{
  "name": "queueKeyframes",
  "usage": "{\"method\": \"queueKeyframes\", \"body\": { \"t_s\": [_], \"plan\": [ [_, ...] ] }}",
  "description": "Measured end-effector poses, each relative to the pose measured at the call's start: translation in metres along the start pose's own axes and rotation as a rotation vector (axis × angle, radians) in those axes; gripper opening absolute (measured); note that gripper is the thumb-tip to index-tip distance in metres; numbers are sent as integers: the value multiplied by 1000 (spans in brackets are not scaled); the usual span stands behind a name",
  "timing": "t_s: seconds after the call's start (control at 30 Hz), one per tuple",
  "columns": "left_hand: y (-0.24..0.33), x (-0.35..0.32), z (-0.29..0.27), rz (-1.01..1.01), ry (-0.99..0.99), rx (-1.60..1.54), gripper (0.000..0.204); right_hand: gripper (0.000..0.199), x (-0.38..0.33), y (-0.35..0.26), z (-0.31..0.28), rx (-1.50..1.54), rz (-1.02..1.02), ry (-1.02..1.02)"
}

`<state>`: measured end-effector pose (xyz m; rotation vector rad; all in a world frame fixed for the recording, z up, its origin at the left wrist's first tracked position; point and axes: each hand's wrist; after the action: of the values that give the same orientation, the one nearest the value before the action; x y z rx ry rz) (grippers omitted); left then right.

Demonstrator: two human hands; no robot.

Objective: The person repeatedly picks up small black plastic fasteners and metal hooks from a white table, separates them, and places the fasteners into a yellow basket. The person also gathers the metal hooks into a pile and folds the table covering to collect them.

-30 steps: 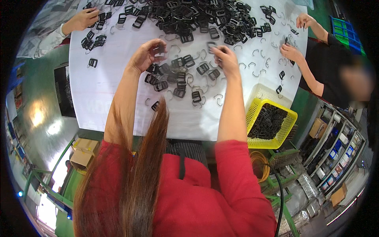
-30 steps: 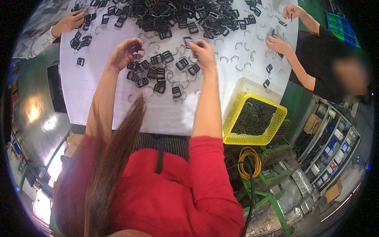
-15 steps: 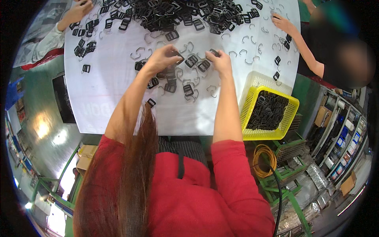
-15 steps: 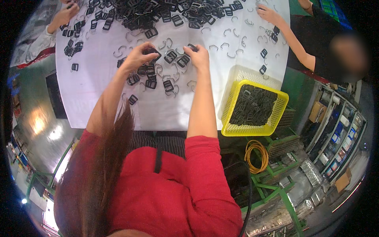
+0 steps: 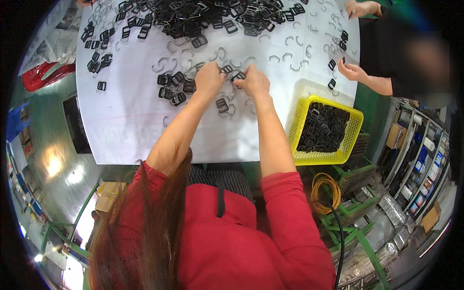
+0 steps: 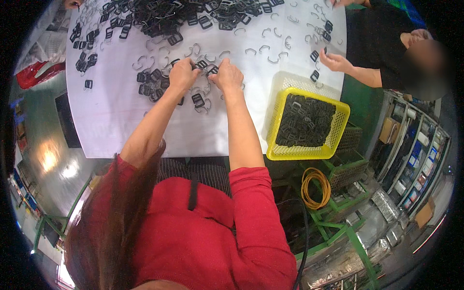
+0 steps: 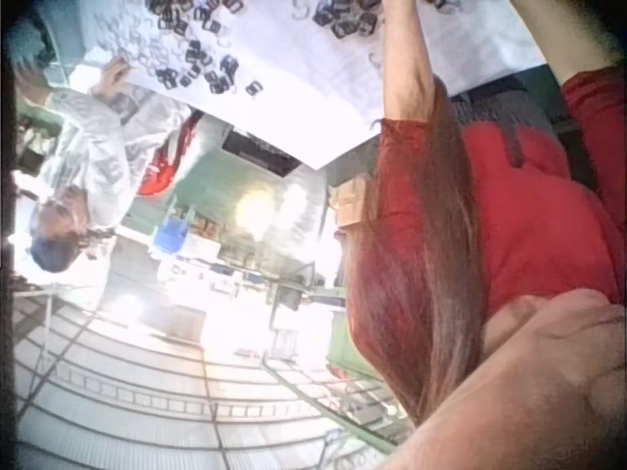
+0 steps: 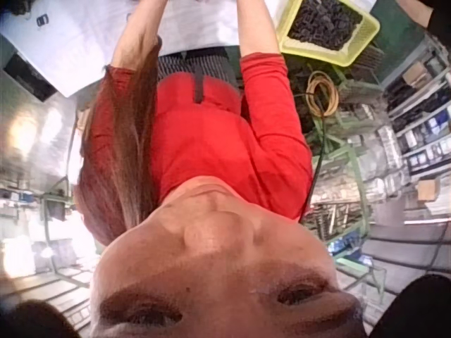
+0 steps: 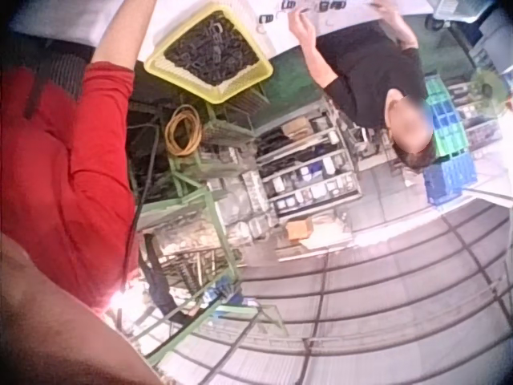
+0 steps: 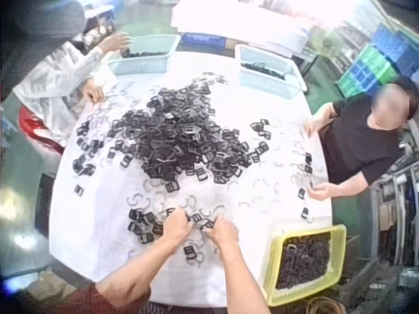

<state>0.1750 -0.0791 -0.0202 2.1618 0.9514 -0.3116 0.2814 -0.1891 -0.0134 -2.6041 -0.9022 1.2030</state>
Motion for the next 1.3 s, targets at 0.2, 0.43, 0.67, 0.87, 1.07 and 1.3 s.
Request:
{"method": "queueKeyframes", "body": {
  "t_s": [0.2, 0.43, 0.67, 0.87, 1.07, 1.3],
  "plan": [
    [-7, -1, -52, -75, -553, -715, 20, 37, -30, 33, -4, 501, -88, -90],
    [-14, 7, -52, -146, -521, -569, 22, 28, -114, 77, -22, 1021, -35, 16],
    [23, -8, -60, -98, -657, -835, 24, 25, -190, 186, -58, 789, 304, 602],
    [-51, -6, -69, 98, -936, -1769, 20, 24, -156, 132, -47, -4, 64, 868],
    [-62, -40, -94, -87, -487, -1497, 21, 23, -90, -11, 71, 23, -127, 309],
    [-52, -14, -59, 32, 39, -26, 40, 44, -66, -23, 79, 57, -91, 28]
  ]
}}
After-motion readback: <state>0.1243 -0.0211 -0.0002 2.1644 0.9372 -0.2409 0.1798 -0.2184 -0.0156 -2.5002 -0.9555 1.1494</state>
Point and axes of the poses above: each hand's wrist, its own x-axis towards the middle knuckle, its own z-axis out of the palm, y = z × x, and after that the axes turned 15 degrees about -y, right-handed
